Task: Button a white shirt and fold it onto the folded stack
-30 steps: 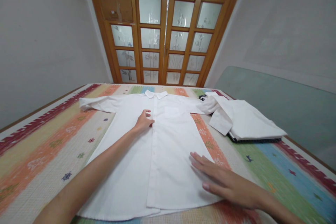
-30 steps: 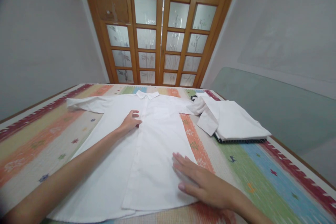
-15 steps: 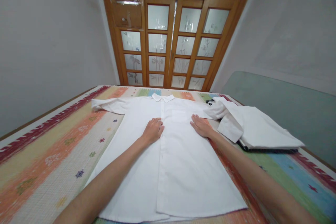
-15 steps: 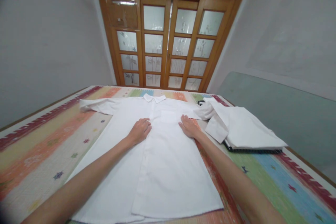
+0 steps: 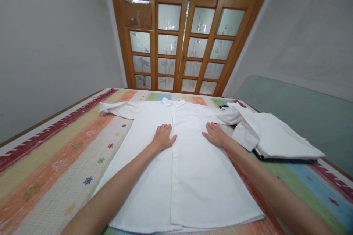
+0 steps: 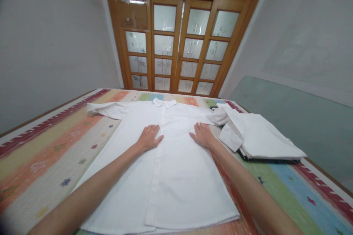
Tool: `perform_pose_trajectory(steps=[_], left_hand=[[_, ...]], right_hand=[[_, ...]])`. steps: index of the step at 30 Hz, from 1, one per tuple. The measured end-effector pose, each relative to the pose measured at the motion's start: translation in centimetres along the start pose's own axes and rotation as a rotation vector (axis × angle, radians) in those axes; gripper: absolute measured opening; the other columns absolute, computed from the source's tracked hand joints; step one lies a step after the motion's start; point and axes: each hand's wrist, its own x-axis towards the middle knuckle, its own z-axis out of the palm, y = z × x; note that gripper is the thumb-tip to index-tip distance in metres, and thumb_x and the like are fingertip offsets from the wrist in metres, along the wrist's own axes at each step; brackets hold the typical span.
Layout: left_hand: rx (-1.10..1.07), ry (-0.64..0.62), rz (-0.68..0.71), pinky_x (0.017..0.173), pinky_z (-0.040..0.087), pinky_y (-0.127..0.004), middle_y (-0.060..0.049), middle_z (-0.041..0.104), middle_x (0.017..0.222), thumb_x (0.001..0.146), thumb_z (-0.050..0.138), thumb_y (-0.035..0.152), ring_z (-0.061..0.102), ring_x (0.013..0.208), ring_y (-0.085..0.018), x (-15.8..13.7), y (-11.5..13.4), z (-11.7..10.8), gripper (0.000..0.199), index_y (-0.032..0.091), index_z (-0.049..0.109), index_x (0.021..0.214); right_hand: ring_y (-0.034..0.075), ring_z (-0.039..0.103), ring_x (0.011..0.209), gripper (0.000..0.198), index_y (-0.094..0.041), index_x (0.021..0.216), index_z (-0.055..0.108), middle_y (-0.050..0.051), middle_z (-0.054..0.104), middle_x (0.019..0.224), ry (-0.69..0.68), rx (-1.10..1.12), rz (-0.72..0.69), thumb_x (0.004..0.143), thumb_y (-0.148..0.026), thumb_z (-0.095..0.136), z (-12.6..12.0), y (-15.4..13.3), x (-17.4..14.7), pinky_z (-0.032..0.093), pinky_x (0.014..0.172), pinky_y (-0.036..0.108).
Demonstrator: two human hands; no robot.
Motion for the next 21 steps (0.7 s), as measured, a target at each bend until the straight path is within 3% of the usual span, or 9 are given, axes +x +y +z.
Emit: perform_pose_trajectory(steps=[2,4,6,9,14,18,21], left_hand=[[-0.024,-0.002,-0.023,0.104,0.030,-0.042,-0.013,0.056,0.129,0.081,0.058,0.037,0.044,0.123,-0.029,0.1,-0.2,0.1,0.039,0.018,0.056,0.115],[-0.065,-0.001,-0.046,0.103,0.030,-0.042,-0.011,0.057,0.127,0.079,0.061,0.037,0.045,0.122,-0.028,0.2,-0.3,0.1,0.038,0.020,0.056,0.113],[-0.110,0.000,-0.055,0.103,0.031,-0.042,-0.010,0.058,0.125,0.075,0.065,0.036,0.046,0.120,-0.028,0.3,-0.5,0.0,0.039,0.021,0.056,0.110],[-0.167,0.003,-0.054,0.101,0.033,-0.043,-0.009,0.057,0.125,0.071,0.070,0.037,0.047,0.118,-0.028,0.3,-0.7,-0.3,0.040,0.020,0.057,0.104],[-0.275,0.057,-0.027,0.095,0.041,-0.041,-0.007,0.063,0.105,0.066,0.075,0.036,0.055,0.103,-0.025,0.3,-0.9,-0.4,0.029,0.019,0.060,0.084],[-0.432,0.181,-0.090,0.088,0.048,-0.033,-0.008,0.061,0.102,0.069,0.069,0.021,0.057,0.098,-0.020,0.7,-1.3,0.0,0.010,0.018,0.059,0.070],[-0.435,0.233,-0.160,0.084,0.050,-0.032,-0.006,0.061,0.098,0.076,0.056,0.013,0.058,0.090,-0.017,1.0,-1.7,0.2,0.007,0.018,0.060,0.077]], right_hand=[[0.036,0.044,0.127,0.057,-0.007,0.116,0.063,0.023,0.056,0.128,-0.069,-0.002,-0.048,0.087,-0.051,0.044,-2.1,-0.9,0.0,0.027,0.106,0.050],[0.030,0.058,0.111,0.041,-0.012,0.102,0.069,0.017,0.067,0.112,-0.116,0.066,-0.066,0.086,-0.043,0.049,-4.3,-2.5,0.5,0.038,0.098,0.039],[0.023,0.063,0.099,0.035,-0.014,0.098,0.070,0.013,0.070,0.105,-0.071,0.170,-0.073,0.089,-0.036,0.045,-6.3,-4.8,1.5,0.043,0.085,0.030],[0.020,0.064,0.089,0.036,-0.016,0.091,0.069,0.009,0.072,0.094,0.016,0.283,-0.046,0.089,-0.042,0.045,-7.8,-9.3,3.5,0.043,0.075,0.026],[0.025,0.065,0.090,0.044,-0.015,0.093,0.070,0.013,0.071,0.095,0.015,0.316,0.051,0.086,-0.052,0.047,-6.7,-15.0,6.1,0.044,0.070,0.028],[0.026,0.065,0.093,0.042,-0.013,0.097,0.069,0.016,0.070,0.099,0.043,0.320,0.136,0.088,-0.045,0.044,-4.7,-16.4,6.3,0.045,0.073,0.031],[0.027,0.064,0.095,0.041,-0.011,0.101,0.068,0.018,0.069,0.102,0.096,0.294,0.146,0.088,-0.041,0.044,-4.0,-16.7,6.0,0.045,0.076,0.032]])
